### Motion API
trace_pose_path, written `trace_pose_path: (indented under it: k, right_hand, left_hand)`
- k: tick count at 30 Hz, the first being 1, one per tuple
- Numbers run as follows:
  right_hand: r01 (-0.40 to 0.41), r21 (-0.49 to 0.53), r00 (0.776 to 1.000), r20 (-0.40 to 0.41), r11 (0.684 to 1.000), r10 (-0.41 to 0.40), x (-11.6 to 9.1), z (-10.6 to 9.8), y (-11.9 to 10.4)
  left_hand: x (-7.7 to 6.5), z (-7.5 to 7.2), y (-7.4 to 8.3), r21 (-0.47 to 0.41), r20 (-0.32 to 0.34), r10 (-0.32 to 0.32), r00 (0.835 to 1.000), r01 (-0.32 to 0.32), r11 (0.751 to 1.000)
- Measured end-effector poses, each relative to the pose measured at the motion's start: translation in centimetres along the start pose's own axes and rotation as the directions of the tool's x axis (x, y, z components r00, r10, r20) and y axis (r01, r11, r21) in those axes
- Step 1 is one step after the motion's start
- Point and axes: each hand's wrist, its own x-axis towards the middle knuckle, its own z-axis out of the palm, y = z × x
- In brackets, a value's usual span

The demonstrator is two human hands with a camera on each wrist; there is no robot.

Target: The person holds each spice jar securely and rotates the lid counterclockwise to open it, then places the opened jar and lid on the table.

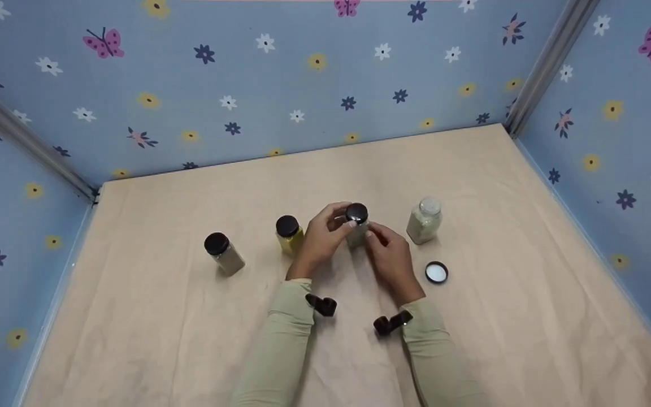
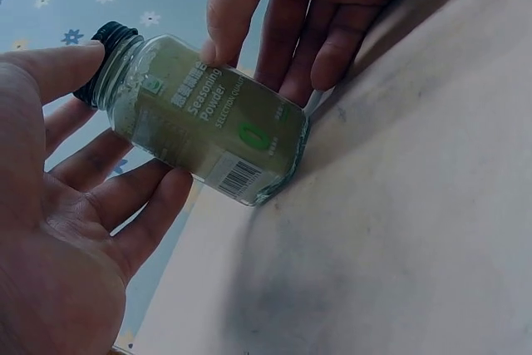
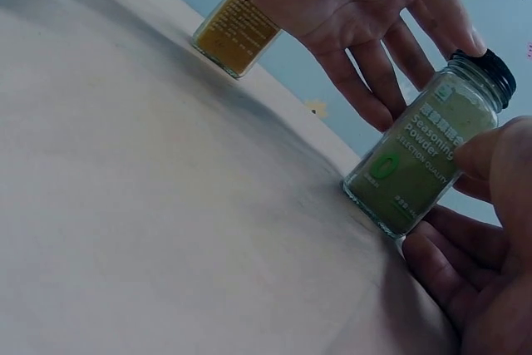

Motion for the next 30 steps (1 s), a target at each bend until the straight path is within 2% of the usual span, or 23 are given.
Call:
trace_pose_path:
  k: [4,6,20,27,30]
  right_hand:
    - [0.001,0.014,1.000,-0.002,1.000,-0.001,-0.1,0.0,-0.1]
    - [0.007,0.022,1.000,-0.002,1.000,-0.007,-0.1,0.0,0.0]
    - [0.011,0.017,1.000,-0.008,1.000,-0.011,0.0,0.0,0.1]
    - [0.004,0.016,1.000,-0.003,1.000,-0.004,0.0,0.1,0.1]
    - [0.008,0.014,1.000,-0.009,1.000,-0.008,0.1,0.1,0.2]
  left_hand:
    - [0.5,0.1,-1.7,0.017,-0.019,-0.032,0.999,0.033,0.999]
    - [0.5,0.1,-2.0,0.031,-0.021,-0.045,0.999,0.045,0.998]
    - [0.9,0.3,-1.9,0.234,0.033,-0.051,0.998,0.042,0.971]
    - [1.0,0.6,-1.9,0.199,0.002,-0.065,0.998,0.064,0.978]
    - [1.0,0.7,-2.1,0.176,-0.018,-0.051,0.999,0.053,0.983]
